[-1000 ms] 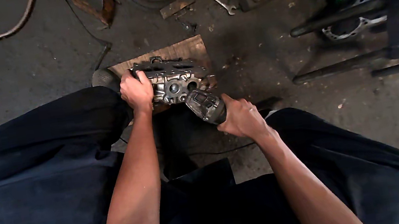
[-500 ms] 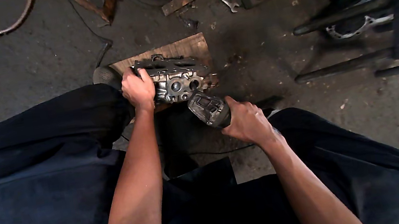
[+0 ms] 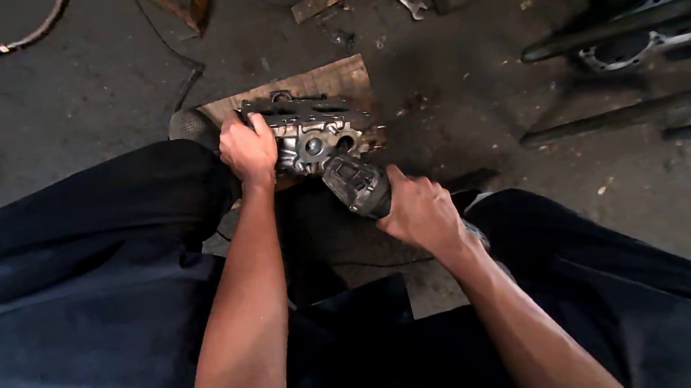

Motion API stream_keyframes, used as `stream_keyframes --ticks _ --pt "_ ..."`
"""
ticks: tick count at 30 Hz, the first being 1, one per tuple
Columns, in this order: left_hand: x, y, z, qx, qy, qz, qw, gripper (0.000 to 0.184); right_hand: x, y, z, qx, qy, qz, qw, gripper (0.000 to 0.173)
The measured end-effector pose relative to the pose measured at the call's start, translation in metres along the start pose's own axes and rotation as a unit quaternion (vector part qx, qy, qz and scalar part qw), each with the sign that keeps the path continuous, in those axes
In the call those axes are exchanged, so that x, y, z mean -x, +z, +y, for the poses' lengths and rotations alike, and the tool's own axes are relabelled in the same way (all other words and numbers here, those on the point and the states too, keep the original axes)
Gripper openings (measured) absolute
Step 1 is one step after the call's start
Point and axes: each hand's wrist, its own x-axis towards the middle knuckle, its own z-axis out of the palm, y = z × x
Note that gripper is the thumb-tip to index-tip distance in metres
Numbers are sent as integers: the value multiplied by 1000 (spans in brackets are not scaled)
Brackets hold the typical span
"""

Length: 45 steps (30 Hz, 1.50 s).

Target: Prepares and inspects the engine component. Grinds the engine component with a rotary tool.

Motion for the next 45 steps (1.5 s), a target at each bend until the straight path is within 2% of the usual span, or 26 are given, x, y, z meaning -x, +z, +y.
stream_keyframes --ticks 4,8,13,19,22,28,39,45 --pt "-1 0 0 -2 -5 6 1000 45 10 0 0 8 -12 10 1000 72" --pt "1 -1 1 -4 -8 4 1000 44 -6 3 0 2 1 9 1000 70" --pt "0 -1 -1 1 -10 -1 1000 45 -19 9 -4 -4 23 14 1000 78" --pt "-2 0 0 0 -2 3 1000 44 6 4 -7 8 0 10 1000 72" --pt "-2 0 -1 -4 1 3 1000 45 10 6 4 -22 2 8 1000 77" --pt "-3 -2 3 4 -6 -9 1000 46 -16 22 36 -121 0 14 993 88" --pt "-9 -3 8 -11 -13 -13 1000 45 -40 30 47 -173 -9 26 985 88" --pt "-10 -4 11 -12 -20 -20 1000 47 -45 29 46 -173 -11 33 984 94"
